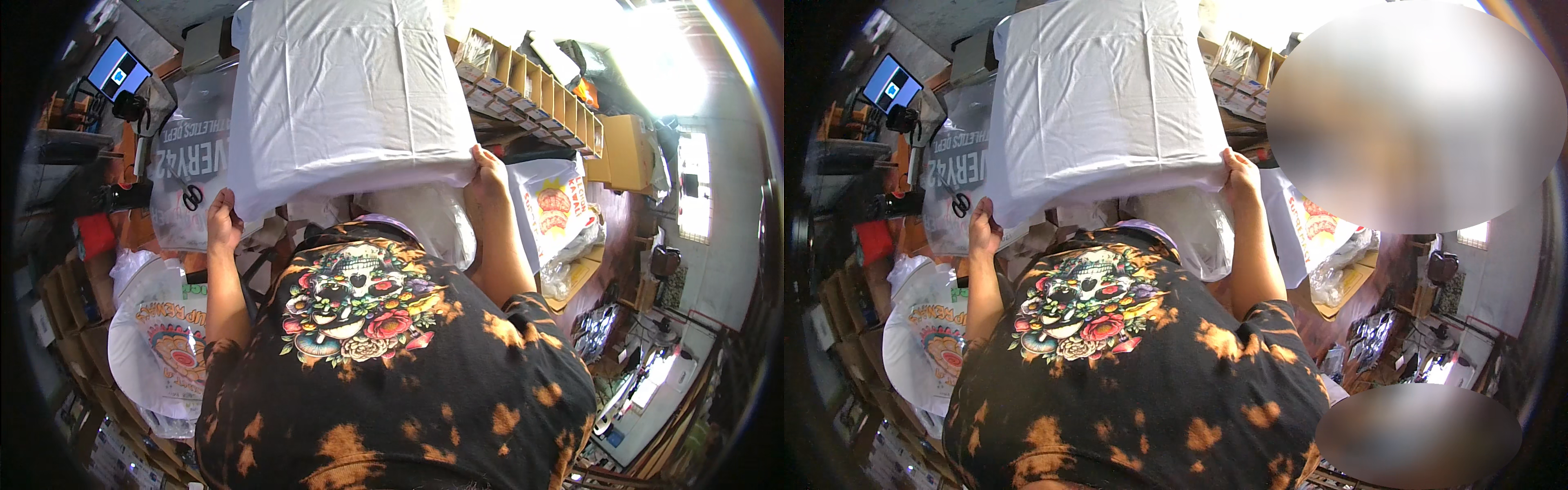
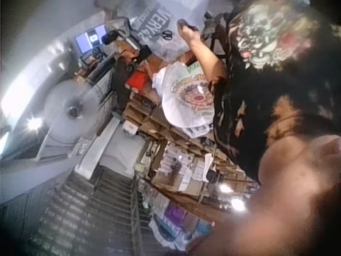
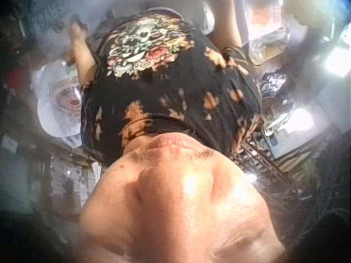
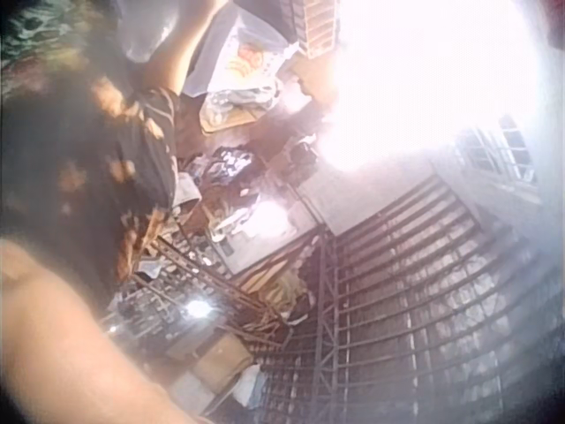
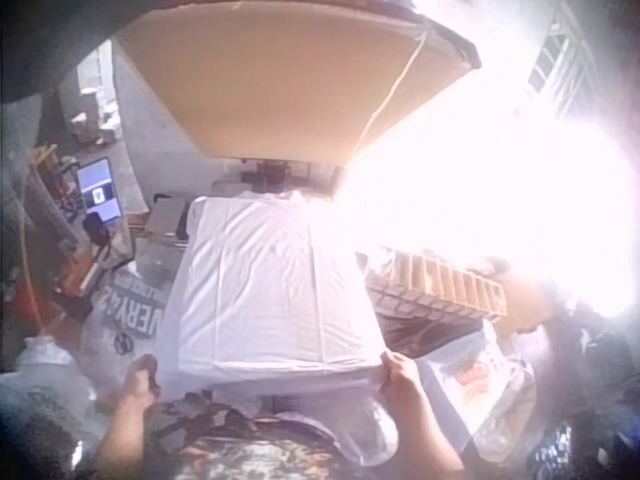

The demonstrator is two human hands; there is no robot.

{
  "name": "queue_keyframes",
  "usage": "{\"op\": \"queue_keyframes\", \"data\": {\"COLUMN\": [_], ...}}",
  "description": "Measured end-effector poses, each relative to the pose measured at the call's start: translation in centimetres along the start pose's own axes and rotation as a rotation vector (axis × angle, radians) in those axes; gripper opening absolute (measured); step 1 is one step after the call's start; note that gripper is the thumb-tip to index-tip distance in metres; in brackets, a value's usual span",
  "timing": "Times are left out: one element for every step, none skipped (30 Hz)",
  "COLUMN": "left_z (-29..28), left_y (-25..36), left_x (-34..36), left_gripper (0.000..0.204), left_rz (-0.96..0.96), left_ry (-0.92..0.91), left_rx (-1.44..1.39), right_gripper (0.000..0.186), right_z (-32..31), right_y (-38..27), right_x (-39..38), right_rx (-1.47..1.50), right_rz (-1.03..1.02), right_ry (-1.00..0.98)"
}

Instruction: The person prepares a heat press and then applies graphic designs to white t-shirts by positioning the shirts and design sheets, using a pair of scissors to trim the sheets, and operating the heat press machine.

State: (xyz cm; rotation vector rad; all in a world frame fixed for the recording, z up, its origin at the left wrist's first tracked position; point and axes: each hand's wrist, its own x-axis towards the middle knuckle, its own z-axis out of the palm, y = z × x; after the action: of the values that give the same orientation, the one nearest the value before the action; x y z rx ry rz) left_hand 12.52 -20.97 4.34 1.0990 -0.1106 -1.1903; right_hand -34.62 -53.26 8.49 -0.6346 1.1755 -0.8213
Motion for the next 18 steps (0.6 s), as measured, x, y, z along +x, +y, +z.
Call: {"op": "queue_keyframes", "data": {"left_z": [-0.1, 2.0, 3.2, 2.9, 1.5, -0.8, -2.2, -0.1, -0.2, 1.6, 0.1, -1.5, -2.5, -0.3, 2.9, 3.2, 3.0, 3.5], "left_y": [-0.3, -0.3, -0.2, -0.5, -1.4, -2.6, -2.8, -3.1, -3.8, -4.0, -5.5, -6.8, -6.7, -5.0, -2.4, -0.1, 2.3, 4.6], "left_x": [-0.1, -0.5, -0.9, -0.7, -0.3, 0.4, 0.8, 0.7, 1.0, 1.2, 2.8, 3.2, 4.2, 4.7, 5.0, 6.3, 8.3, 10.2], "left_gripper": [0.013, 0.013, 0.012, 0.011, 0.013, 0.015, 0.018, 0.02, 0.023, 0.024, 0.026, 0.032, 0.037, 0.04, 0.044, 0.052, 0.061, 0.069], "left_rz": [0.009, 0.013, 0.02, 0.019, 0.007, 0.0, -0.004, -0.017, -0.08, -0.064, -0.084, -0.094, -0.087, -0.172, -0.255, -0.222, -0.19, -0.161], "left_ry": [0.036, 0.068, 0.101, 0.054, 0.004, -0.042, -0.088, 0.05, 0.077, 0.084, 0.076, 0.1, 0.065, 0.067, 0.061, -0.028, -0.117, -0.21], "left_rx": [-0.018, -0.036, -0.054, -0.05, -0.048, -0.048, -0.048, 0.022, 0.04, 0.156, 0.213, 0.392, 0.896, 0.799, 0.701, 0.516, 0.329, 0.14], "right_gripper": [0.021, 0.021, 0.02, 0.02, 0.02, 0.019, 0.019, 0.019, 0.02, 0.021, 0.023, 0.025, 0.028, 0.035, 0.043, 0.05, 0.068, 0.076], "right_z": [0.0, -0.3, -0.7, -1.0, -1.0, -0.7, -0.4, -0.6, -0.4, -2.4, -3.4, -1.4, 0.4, 1.0, 1.3, 2.4, 4.4, 5.8], "right_y": [-0.1, 0.0, 0.3, 0.6, 0.7, 0.8, 1.0, 1.5, 1.8, 2.9, 3.8, 3.2, 1.9, 1.2, 0.3, -0.9, -2.3, -4.1], "right_x": [0.0, 0.0, 0.2, 0.5, 0.9, 1.1, 1.1, 1.0, 1.0, 2.4, 3.6, 3.0, 2.4, 2.9, 3.6, 4.5, 5.8, 7.5], "right_rx": [0.021, 0.041, 0.017, -0.007, -0.032, -0.028, -0.058, -0.082, -0.105, -0.203, -0.302, -0.285, -0.274, -0.303, -0.332, -0.369, -0.077, -0.034], "right_rz": [-0.009, -0.02, -0.014, -0.009, -0.002, 0.01, 0.026, 0.039, 0.049, 0.081, 0.107, 0.188, 0.267, 0.295, 0.318, 0.347, 0.413, 0.426], "right_ry": [-0.007, -0.006, 0.001, 0.008, 0.006, 0.008, 0.012, 0.021, 0.02, -0.02, -0.075, -0.243, -0.404, -0.414, -0.419, -0.443, -0.476, -0.578]}}
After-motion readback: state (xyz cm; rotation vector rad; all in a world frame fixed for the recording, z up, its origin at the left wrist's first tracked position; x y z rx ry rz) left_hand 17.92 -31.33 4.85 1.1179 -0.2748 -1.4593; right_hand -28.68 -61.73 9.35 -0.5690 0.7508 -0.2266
